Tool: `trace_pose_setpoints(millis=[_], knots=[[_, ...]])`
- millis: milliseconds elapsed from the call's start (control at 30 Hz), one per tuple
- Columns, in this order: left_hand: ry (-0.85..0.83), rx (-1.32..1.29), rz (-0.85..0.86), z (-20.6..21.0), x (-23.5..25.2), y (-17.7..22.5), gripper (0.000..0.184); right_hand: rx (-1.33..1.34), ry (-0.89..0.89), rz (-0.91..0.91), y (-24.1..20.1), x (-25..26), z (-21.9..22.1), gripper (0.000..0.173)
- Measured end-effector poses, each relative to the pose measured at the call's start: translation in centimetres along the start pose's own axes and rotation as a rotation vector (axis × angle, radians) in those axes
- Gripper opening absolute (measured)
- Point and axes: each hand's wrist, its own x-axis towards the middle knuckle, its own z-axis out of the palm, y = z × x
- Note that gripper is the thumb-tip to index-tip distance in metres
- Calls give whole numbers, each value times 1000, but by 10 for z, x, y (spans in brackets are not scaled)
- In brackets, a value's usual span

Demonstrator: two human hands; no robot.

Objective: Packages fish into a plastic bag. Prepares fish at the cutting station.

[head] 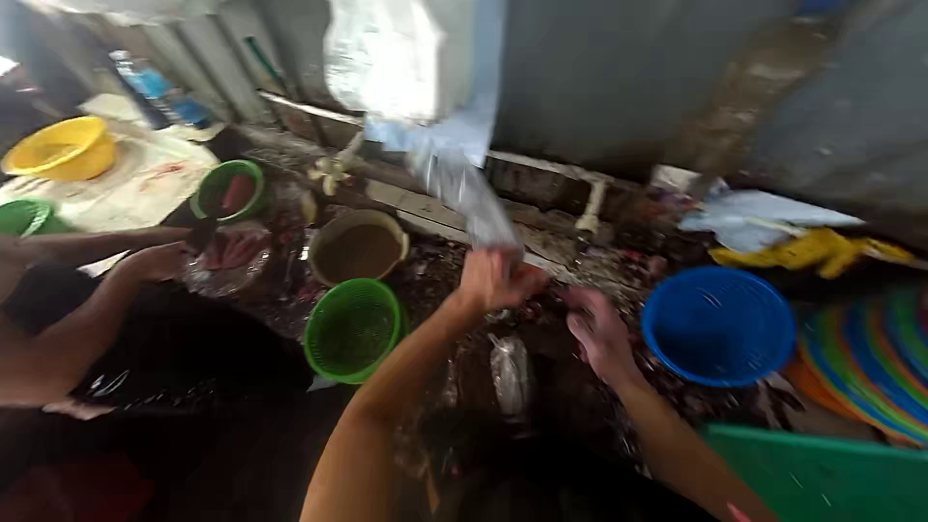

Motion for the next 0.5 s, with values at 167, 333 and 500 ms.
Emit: trace_pose_setpoints(millis=[167,333,500], knots=[[-856,-301,138,70,-100,79,71,61,-287,334,39,27,0,37],[-65,-441,-131,25,-145,23,31,256,-257,325,46,-12,-30,23],[-34,-529,-48,4,-116,48,104,560,-359,399,29,-41,-40,35]])
